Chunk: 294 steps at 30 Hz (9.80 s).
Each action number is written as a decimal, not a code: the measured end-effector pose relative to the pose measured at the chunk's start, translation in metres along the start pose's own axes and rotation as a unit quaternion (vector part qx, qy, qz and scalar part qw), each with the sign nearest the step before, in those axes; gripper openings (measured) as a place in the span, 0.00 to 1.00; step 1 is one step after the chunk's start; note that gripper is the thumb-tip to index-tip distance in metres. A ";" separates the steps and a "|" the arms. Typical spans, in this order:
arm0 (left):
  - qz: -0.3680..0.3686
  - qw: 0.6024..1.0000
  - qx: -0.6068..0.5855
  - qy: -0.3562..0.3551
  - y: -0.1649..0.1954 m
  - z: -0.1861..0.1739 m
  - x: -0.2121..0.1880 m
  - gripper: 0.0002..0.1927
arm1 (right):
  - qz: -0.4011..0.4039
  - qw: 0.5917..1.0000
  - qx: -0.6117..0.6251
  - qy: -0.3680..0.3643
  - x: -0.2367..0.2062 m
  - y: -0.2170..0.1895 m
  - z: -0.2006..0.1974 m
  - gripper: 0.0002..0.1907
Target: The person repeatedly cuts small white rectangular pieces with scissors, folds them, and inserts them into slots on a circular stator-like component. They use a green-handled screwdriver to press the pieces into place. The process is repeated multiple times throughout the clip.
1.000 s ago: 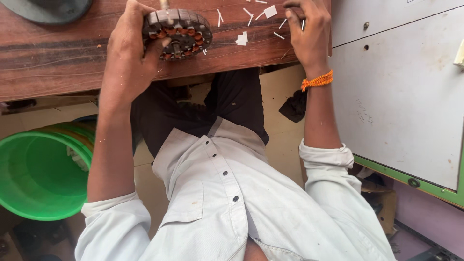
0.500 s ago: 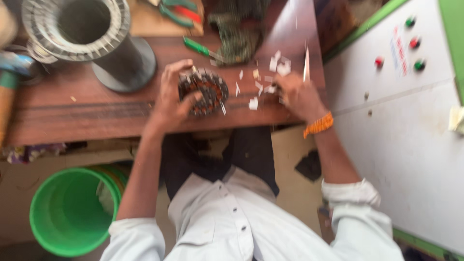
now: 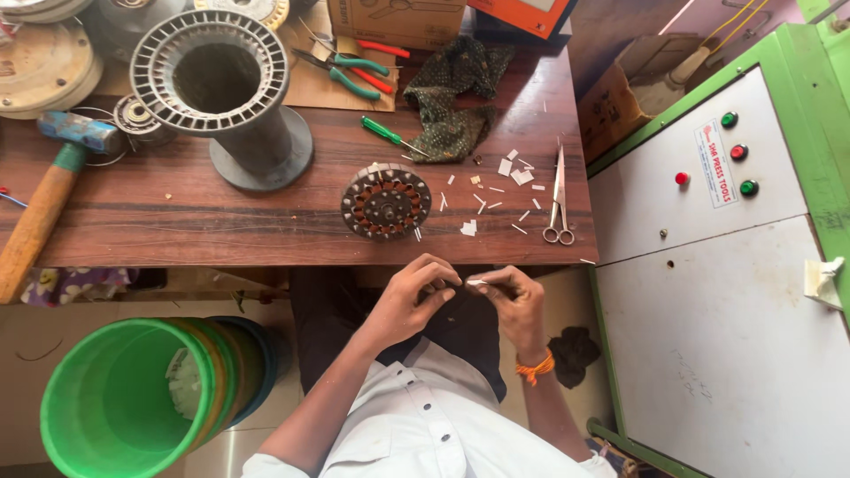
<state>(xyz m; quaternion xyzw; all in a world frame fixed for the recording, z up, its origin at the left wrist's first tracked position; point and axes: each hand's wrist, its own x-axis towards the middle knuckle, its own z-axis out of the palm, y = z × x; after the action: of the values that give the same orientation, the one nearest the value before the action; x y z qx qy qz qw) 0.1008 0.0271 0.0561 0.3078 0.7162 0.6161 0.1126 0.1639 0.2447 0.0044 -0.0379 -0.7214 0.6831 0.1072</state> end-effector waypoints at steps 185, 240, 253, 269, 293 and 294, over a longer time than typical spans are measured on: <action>-0.035 0.941 -0.316 0.112 -0.043 -0.006 0.005 0.05 | 0.061 0.988 0.109 0.092 -0.011 -0.041 0.022 0.13; -0.103 0.942 -0.310 0.068 -0.045 -0.001 0.002 0.13 | 0.311 0.913 0.090 -0.247 -0.061 -0.019 -0.002 0.16; -0.123 0.961 -0.232 0.086 -0.033 -0.001 -0.013 0.23 | 0.227 0.950 0.055 -0.208 -0.049 -0.037 0.006 0.41; -0.086 0.973 -0.187 0.105 -0.026 -0.004 -0.007 0.08 | 0.269 0.918 -0.072 -0.280 -0.054 -0.037 0.017 0.30; -0.065 0.945 -0.295 0.128 -0.037 -0.002 -0.017 0.17 | 0.100 0.989 0.032 -0.108 -0.045 -0.038 0.030 0.43; -0.068 0.940 -0.313 0.116 -0.039 -0.005 -0.016 0.13 | 0.128 0.983 -0.015 -0.127 -0.045 -0.039 0.030 0.42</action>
<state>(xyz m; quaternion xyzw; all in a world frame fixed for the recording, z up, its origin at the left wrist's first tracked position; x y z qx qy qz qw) 0.0989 0.0116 0.0166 0.1341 0.5148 0.8313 0.1609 0.2053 0.2041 0.0374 -0.0448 -0.7286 0.6794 -0.0745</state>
